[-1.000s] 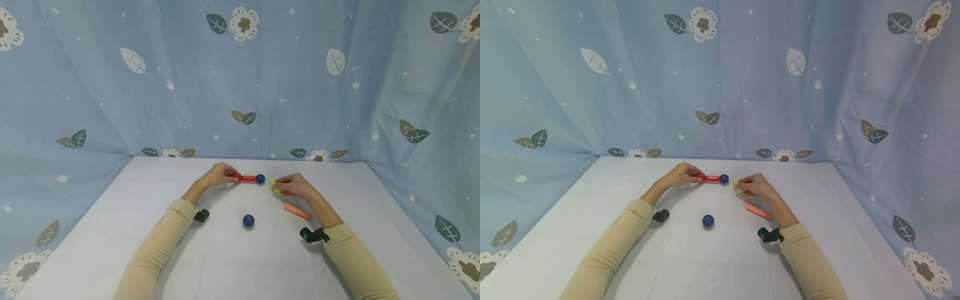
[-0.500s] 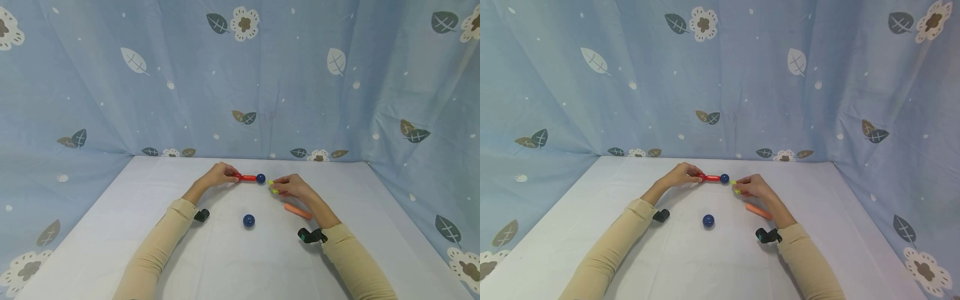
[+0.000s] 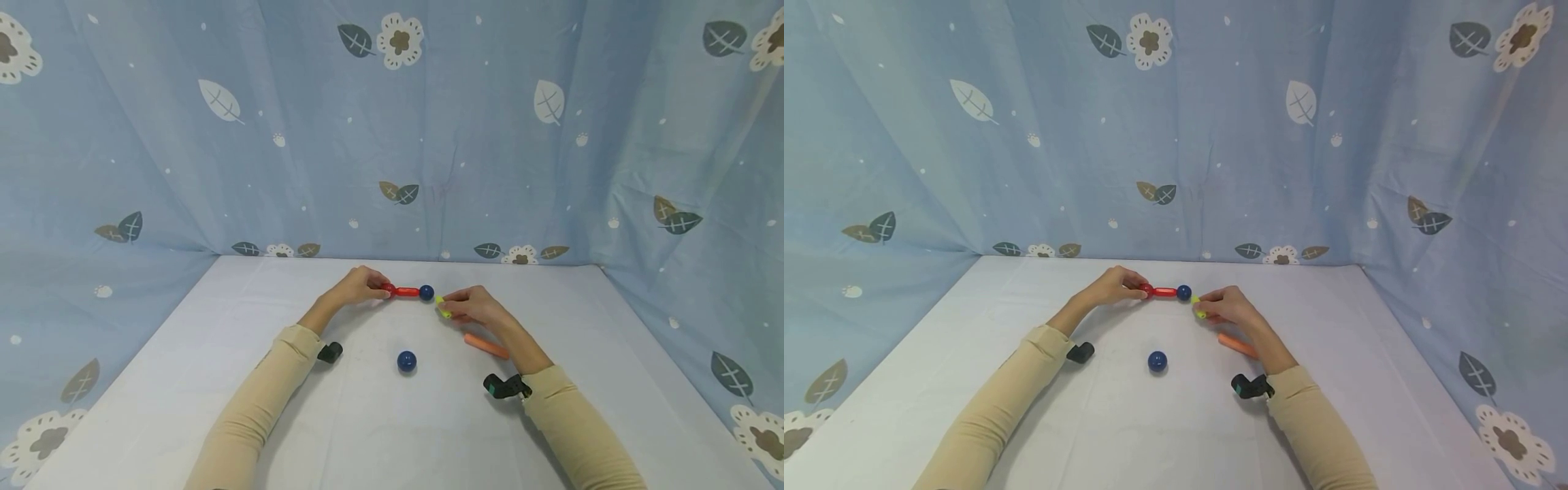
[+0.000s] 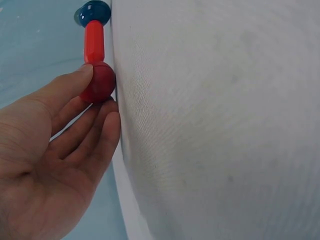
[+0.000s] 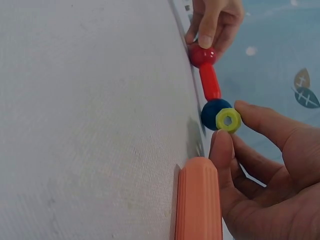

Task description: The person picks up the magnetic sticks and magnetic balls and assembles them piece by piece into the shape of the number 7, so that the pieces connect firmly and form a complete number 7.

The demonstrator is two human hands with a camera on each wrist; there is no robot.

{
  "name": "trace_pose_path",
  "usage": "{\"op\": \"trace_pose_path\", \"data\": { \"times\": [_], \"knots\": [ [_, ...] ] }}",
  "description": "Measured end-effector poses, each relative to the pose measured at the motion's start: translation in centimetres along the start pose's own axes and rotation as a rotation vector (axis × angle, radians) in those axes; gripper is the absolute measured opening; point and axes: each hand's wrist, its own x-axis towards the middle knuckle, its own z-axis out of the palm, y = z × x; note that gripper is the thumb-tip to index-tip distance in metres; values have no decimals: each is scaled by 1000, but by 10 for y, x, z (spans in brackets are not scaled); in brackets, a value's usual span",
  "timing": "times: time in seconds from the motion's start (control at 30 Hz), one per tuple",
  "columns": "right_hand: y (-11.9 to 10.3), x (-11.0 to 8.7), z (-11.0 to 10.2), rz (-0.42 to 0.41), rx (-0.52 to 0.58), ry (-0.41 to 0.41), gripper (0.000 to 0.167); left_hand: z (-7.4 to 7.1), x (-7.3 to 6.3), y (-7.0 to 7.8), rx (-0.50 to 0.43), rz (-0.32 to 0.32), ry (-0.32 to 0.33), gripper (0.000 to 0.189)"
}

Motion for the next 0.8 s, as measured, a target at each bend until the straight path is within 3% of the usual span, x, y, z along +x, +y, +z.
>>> {"op": "trace_pose_path", "data": {
  "times": [0.8],
  "knots": [
    [0, 4, 8, -13, 47, -8, 46, -1, -2, 3, -5, -10, -1, 31]
  ]
}}
